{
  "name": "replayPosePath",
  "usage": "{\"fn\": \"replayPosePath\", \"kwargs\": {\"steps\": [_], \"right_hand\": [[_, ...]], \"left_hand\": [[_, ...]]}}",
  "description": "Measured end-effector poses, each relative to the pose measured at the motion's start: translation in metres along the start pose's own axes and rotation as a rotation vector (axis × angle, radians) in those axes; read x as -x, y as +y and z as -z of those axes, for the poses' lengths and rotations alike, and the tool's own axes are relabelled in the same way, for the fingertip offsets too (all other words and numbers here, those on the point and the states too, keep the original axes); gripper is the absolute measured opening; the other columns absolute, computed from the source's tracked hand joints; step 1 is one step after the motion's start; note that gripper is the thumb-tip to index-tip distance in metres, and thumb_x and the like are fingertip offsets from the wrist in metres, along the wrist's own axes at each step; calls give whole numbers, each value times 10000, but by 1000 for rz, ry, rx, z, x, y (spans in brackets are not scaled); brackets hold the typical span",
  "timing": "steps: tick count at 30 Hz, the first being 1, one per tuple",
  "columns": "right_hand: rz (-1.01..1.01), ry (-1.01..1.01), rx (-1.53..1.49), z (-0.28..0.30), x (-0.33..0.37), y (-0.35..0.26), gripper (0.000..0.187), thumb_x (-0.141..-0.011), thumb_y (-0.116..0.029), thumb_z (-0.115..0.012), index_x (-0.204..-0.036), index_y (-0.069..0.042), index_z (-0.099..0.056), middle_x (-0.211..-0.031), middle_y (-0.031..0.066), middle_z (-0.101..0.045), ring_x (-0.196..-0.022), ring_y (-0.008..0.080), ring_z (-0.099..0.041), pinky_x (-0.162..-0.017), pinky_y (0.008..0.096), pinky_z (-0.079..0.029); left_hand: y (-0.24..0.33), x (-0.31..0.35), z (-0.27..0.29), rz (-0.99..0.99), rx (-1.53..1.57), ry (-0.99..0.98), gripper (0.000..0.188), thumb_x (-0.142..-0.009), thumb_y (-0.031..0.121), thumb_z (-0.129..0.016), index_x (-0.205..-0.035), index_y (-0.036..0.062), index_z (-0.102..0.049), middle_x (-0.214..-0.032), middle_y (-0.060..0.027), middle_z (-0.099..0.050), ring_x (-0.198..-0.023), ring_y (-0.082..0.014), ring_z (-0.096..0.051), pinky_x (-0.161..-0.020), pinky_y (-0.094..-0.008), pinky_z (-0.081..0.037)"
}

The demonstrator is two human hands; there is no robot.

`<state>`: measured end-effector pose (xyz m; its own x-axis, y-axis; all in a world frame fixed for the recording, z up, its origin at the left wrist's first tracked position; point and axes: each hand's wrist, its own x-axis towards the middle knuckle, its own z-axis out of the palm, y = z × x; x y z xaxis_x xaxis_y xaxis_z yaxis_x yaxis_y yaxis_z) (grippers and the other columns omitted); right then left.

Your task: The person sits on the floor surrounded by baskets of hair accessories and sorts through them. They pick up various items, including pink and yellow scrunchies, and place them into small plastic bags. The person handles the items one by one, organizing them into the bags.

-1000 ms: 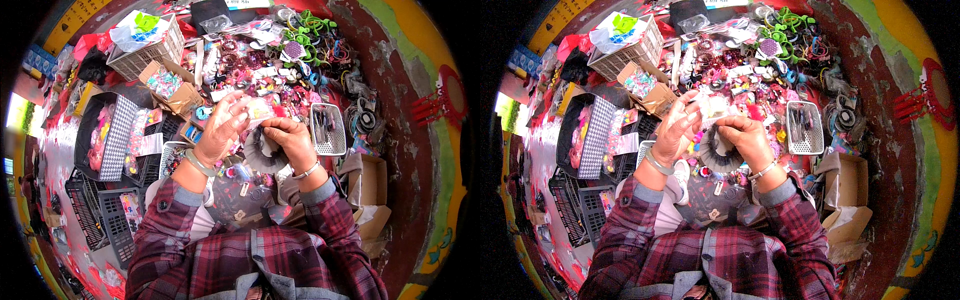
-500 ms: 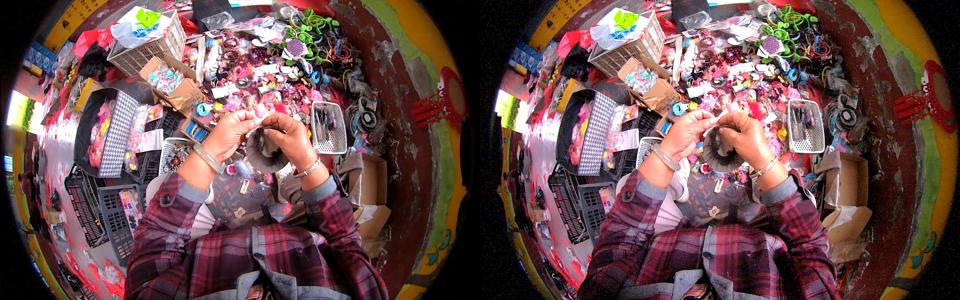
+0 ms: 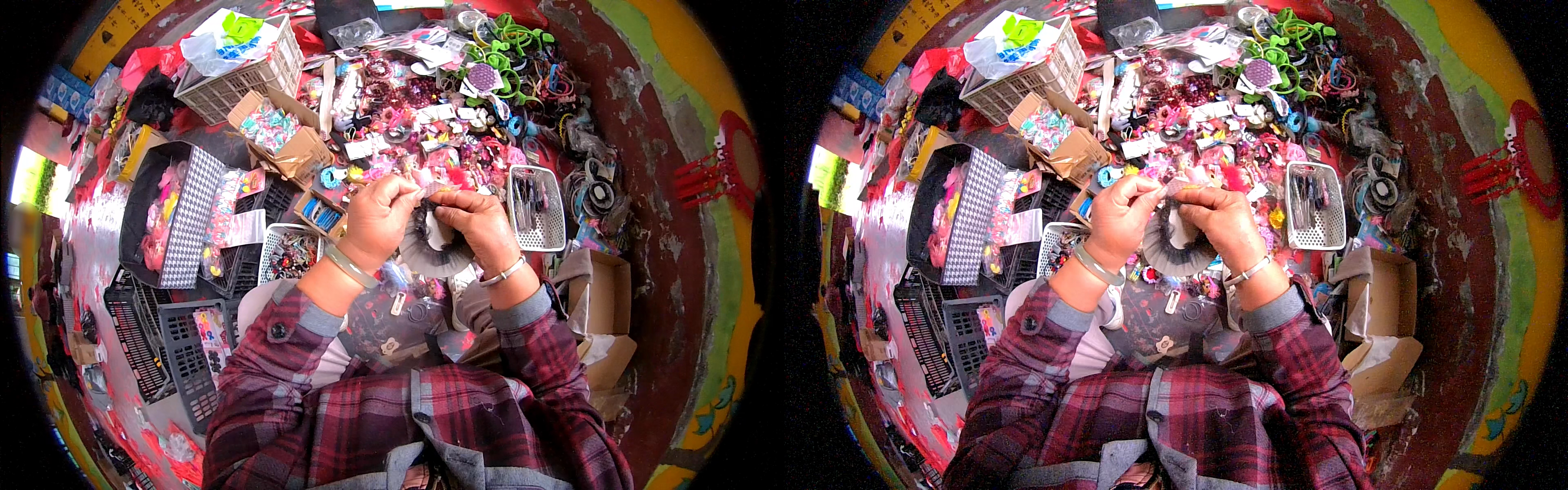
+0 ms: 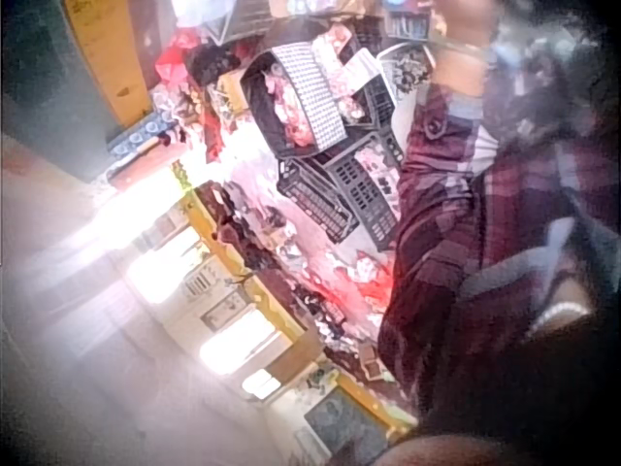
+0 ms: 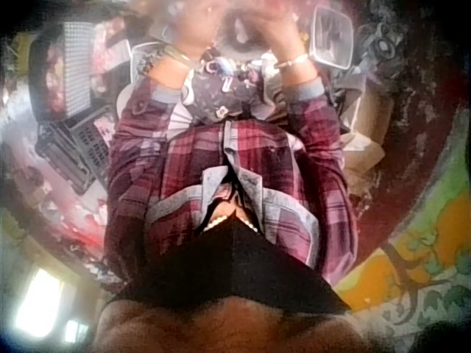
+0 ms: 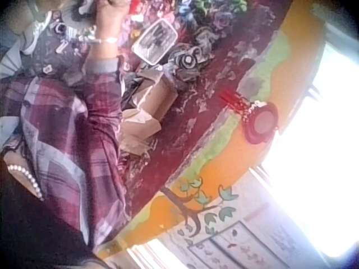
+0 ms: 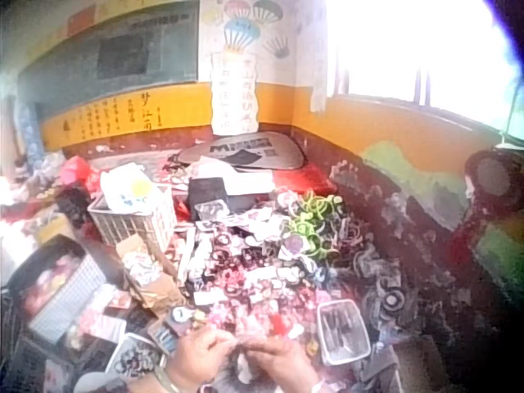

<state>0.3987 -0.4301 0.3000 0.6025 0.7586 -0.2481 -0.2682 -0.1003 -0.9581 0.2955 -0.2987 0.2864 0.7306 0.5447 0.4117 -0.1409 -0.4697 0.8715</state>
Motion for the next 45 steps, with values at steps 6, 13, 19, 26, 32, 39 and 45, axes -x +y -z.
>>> {"fn": "replayPosePath", "kwargs": {"steps": [6,13,19,26,32,39,45], "right_hand": [[-58,-23,-39,2,1,2,246,-796,14,-594,-1040,27,-626,-824,37,-645,-675,81,-575,-628,198,-464],[-63,-102,-167,7,1,0,264,-762,25,-589,-1019,10,-649,-913,52,-656,-755,101,-593,-693,221,-474],[-176,-331,-27,6,9,-12,233,-717,40,-566,-913,6,-687,-768,42,-666,-661,88,-593,-625,219,-482],[-88,-234,29,-4,21,-2,262,-783,-1,-606,-1044,-10,-632,-873,21,-655,-778,90,-590,-727,233,-481],[-163,-84,363,62,19,-26,70,-763,-100,-667,-807,-58,-634,-669,-47,-566,-561,27,-480,-497,181,-367],[-228,447,122,275,22,47,119,-743,-155,-663,-799,-50,-657,-694,39,-587,-509,125,-498,-451,265,-412],[-99,1240,-398,378,21,45,339,-852,-149,-535,-1121,49,-475,-997,191,-613,-698,273,-622,-572,313,-523]], "left_hand": [[2,-4,-1,-248,-143,25,81,-747,12,-640,-789,37,-575,-727,-111,-595,-677,-276,-590,-610,-326,-465],[8,-7,-1,-177,-88,-2,37,-781,2,-624,-778,10,-588,-688,-61,-579,-624,-131,-554,-573,-247,-440],[-10,-12,8,342,99,56,49,-818,17,-574,-777,22,-602,-698,-16,-587,-613,-86,-535,-581,-216,-439],[-49,-44,58,581,851,319,58,-862,51,-540,-900,8,-542,-829,-63,-578,-724,-136,-570,-680,-288,-527],[-64,-37,51,588,879,161,105,-861,55,-540,-939,-13,-555,-869,-93,-613,-792,-174,-598,-734,-299,-512],[-37,-31,30,656,808,-1,138,-853,5,-524,-988,-10,-545,-926,-74,-607,-809,-142,-610,-728,-255,-526],[-49,-25,35,750,762,-9,146,-831,-22,-543,-976,-28,-550,-878,-79,-602,-774,-137,-608,-683,-228,-523]]}}
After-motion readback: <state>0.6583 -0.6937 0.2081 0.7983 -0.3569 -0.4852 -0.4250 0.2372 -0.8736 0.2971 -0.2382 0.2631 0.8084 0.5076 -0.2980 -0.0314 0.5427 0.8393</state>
